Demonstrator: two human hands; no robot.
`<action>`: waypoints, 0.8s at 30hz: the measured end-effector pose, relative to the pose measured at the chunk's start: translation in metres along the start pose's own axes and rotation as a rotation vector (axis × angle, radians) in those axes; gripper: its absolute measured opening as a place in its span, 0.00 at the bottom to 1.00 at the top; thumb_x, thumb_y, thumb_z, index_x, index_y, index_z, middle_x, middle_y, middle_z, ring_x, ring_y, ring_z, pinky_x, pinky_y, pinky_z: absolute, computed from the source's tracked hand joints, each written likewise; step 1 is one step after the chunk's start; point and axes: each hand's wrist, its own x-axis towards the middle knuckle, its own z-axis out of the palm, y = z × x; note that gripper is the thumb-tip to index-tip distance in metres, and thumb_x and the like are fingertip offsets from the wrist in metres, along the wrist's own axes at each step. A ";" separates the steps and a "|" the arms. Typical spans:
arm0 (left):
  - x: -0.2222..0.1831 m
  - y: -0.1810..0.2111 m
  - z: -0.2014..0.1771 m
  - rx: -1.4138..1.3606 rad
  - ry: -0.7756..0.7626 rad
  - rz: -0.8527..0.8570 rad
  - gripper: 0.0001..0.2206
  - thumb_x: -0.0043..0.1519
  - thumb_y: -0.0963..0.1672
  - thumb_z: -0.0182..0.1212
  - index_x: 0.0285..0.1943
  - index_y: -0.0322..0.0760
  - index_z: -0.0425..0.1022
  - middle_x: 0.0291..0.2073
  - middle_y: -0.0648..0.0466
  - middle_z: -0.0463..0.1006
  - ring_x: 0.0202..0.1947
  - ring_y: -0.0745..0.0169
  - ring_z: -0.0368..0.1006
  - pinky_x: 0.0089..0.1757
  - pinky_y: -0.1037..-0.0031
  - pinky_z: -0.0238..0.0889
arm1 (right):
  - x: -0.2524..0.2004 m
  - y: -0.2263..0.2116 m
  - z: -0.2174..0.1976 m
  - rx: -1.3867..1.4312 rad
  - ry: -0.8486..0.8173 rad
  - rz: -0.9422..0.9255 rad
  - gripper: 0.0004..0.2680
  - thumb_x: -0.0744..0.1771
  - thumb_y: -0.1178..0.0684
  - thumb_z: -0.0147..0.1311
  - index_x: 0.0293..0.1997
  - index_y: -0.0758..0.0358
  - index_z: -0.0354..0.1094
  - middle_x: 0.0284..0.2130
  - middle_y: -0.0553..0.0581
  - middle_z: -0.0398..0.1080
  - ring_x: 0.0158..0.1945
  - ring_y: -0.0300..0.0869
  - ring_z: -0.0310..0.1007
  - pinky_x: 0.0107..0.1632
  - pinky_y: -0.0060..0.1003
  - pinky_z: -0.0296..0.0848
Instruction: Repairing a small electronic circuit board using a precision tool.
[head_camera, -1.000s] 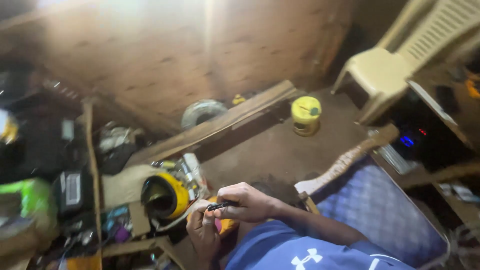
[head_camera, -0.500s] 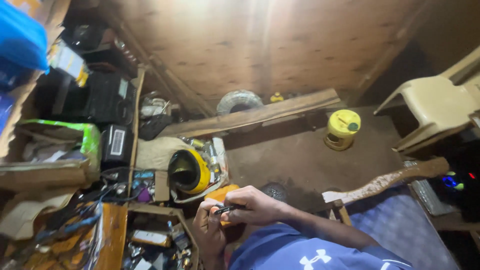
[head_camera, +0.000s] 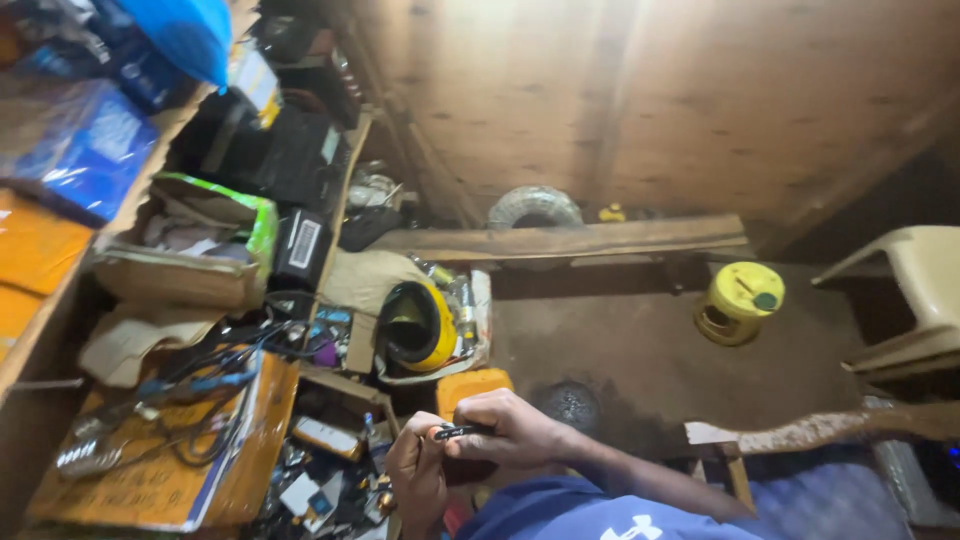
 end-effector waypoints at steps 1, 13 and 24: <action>-0.004 0.004 -0.001 0.010 0.012 -0.003 0.19 0.71 0.53 0.54 0.31 0.38 0.71 0.24 0.60 0.67 0.27 0.69 0.60 0.33 0.74 0.54 | 0.001 -0.001 0.004 0.011 -0.010 -0.005 0.16 0.73 0.43 0.54 0.31 0.61 0.59 0.24 0.52 0.60 0.27 0.43 0.59 0.34 0.40 0.61; -0.006 0.014 0.009 -0.163 -0.010 0.075 0.08 0.66 0.45 0.55 0.36 0.36 0.68 0.31 0.53 0.69 0.34 0.62 0.65 0.38 0.71 0.60 | -0.004 -0.004 -0.005 0.022 0.006 -0.014 0.11 0.73 0.47 0.54 0.35 0.61 0.64 0.27 0.52 0.66 0.29 0.43 0.64 0.35 0.39 0.65; -0.011 0.003 0.050 0.042 -0.060 0.028 0.02 0.58 0.42 0.58 0.33 0.39 0.73 0.27 0.57 0.77 0.31 0.63 0.72 0.38 0.70 0.66 | -0.039 -0.012 -0.038 -0.025 0.133 -0.023 0.14 0.73 0.43 0.52 0.34 0.60 0.63 0.26 0.51 0.63 0.27 0.42 0.59 0.33 0.38 0.63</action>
